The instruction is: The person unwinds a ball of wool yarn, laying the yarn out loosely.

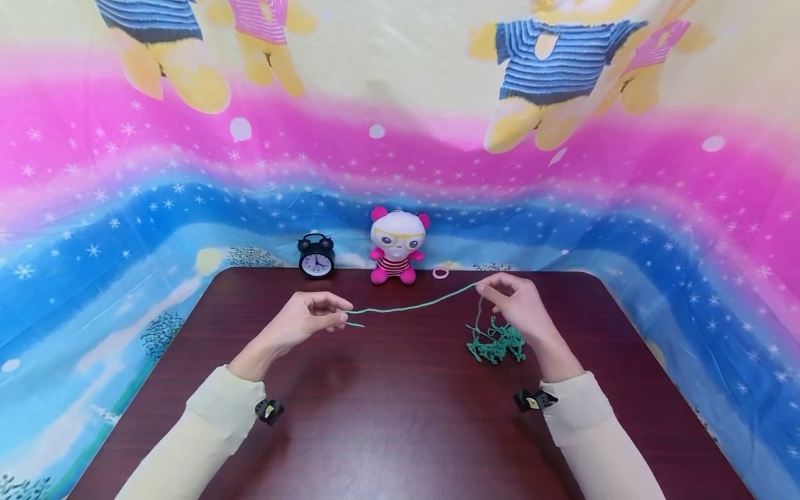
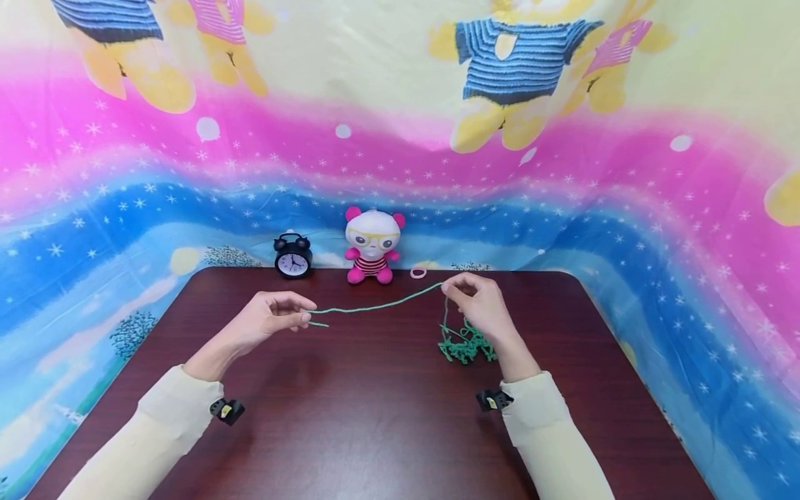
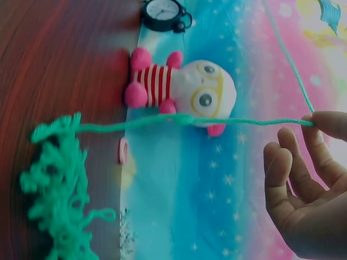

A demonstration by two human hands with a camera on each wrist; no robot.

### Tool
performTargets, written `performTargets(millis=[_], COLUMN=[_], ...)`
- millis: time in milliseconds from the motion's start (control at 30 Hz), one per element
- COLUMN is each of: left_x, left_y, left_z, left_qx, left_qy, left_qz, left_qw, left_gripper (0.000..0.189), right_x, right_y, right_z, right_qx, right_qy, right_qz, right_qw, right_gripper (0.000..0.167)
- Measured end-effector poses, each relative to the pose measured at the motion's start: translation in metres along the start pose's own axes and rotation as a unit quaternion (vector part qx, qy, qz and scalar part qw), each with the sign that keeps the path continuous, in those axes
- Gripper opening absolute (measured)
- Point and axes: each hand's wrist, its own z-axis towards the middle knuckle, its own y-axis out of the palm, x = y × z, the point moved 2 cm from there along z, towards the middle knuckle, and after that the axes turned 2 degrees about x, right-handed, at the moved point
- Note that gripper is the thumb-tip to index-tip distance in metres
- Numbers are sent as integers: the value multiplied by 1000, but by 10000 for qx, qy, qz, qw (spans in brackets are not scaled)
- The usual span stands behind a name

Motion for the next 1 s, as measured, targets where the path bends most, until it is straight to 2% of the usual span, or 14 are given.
performTargets(millis=[267, 567, 733, 1000], left_x=[-2, -1, 1, 1], left_y=[1, 2, 0, -2], left_z=[0, 0, -1, -2], left_qx=[-154, -31, -1, 46], left_qy=[47, -22, 3, 36], left_qz=[-216, -121, 58, 464], left_qw=[9996, 9999, 10000, 9989], left_gripper=[35, 31, 31, 28], right_x=[15, 31, 42, 56], right_y=[-26, -50, -56, -57], right_z=[-2, -5, -8, -12], right_qx=[266, 688, 628, 516], right_qy=[187, 419, 552, 527], right_qz=[-144, -608, -1001, -1403], right_qw=[9994, 9949, 9915, 9874], right_gripper=[42, 46, 44, 42])
